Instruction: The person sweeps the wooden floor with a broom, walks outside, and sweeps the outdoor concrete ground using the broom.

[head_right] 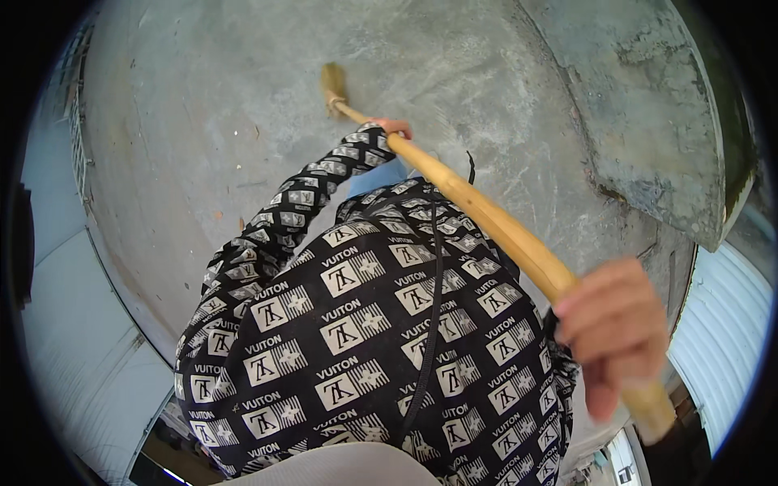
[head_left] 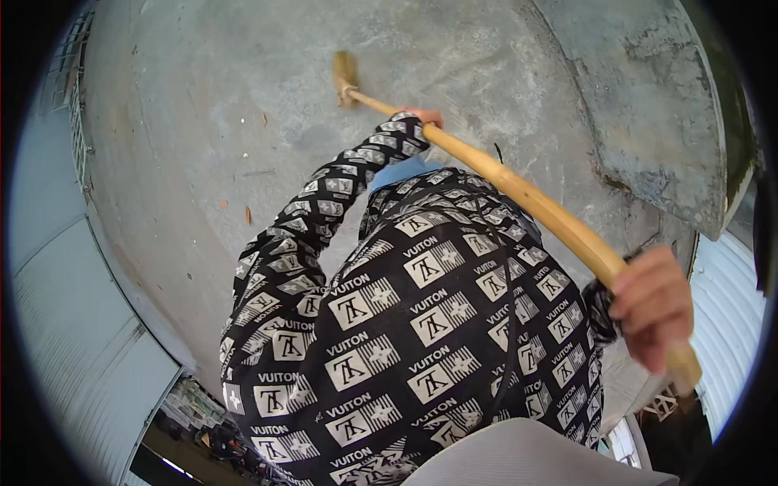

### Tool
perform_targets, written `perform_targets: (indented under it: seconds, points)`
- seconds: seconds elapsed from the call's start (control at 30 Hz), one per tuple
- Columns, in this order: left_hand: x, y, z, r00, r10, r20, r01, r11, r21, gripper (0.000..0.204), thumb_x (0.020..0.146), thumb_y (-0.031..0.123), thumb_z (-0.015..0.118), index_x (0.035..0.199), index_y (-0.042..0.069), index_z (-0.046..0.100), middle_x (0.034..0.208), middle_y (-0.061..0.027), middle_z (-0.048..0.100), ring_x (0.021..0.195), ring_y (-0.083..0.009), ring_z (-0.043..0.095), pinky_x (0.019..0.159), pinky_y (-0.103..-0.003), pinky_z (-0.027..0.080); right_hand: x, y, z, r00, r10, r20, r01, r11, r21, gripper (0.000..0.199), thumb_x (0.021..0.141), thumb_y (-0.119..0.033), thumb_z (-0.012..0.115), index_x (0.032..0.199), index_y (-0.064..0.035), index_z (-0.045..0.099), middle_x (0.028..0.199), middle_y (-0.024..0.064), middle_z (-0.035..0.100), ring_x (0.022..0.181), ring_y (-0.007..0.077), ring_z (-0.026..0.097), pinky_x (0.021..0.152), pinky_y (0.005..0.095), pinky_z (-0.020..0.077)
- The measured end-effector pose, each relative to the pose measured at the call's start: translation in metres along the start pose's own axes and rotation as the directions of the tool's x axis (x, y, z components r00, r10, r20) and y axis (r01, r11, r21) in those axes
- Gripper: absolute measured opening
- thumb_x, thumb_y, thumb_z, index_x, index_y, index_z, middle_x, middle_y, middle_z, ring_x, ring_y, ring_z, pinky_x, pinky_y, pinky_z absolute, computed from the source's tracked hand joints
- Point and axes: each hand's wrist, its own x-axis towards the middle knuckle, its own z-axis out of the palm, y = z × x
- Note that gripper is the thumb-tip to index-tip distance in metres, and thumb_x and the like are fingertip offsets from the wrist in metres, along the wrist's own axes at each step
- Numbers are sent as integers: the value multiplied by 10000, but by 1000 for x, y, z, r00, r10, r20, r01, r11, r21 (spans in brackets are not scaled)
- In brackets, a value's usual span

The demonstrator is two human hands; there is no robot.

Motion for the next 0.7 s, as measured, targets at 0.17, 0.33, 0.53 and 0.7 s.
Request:
perform_targets:
  seconds: [0.17, 0.33, 0.53, 0.7]
  points:
    - [-36, -86, -39, 973, -175, 150, 119, 938, 326, 309, 728, 150, 592, 1026, 219, 631, 880, -62, 670, 851, -226, 635, 765, -358, 473, -54, 58, 37, 779, 362, -512, -344, 929, 135, 273, 915, -322, 483, 737, -128, 409, 644, -1, 489, 585, 165, 501, 763, 412, 428]
    - [-4, 23, -17, 995, 9, 104, -27, 985, 168, 314, 743, 163, 587, 1043, 252, 617, 741, -17, 650, 774, -195, 622, 794, -361, 394, -77, -26, -9, 767, 194, -611, -159, 981, 113, 365, 913, -447, 439, 687, -169, 367, 573, -49, 433, 502, 103, 417, 689, 306, 353]
    - [216, 101, 49, 901, 416, 126, -420, 907, 12, 295, 710, 195, 628, 994, 275, 612, 754, 46, 627, 806, -166, 608, 826, -382, 351, -21, -74, -113, 964, -114, -242, -11, 887, -461, 395, 861, -504, 501, 623, -207, 397, 530, -104, 468, 500, 46, 481, 630, 216, 350]
    - [284, 49, 88, 883, 470, -2, -465, 874, -142, 255, 674, 177, 617, 922, 234, 631, 841, -21, 652, 903, -207, 606, 849, -478, 373, 76, 39, -84, 942, 213, 260, -93, 908, -407, 362, 750, -358, 704, 643, -101, 474, 555, 1, 519, 458, 128, 509, 573, 314, 515]
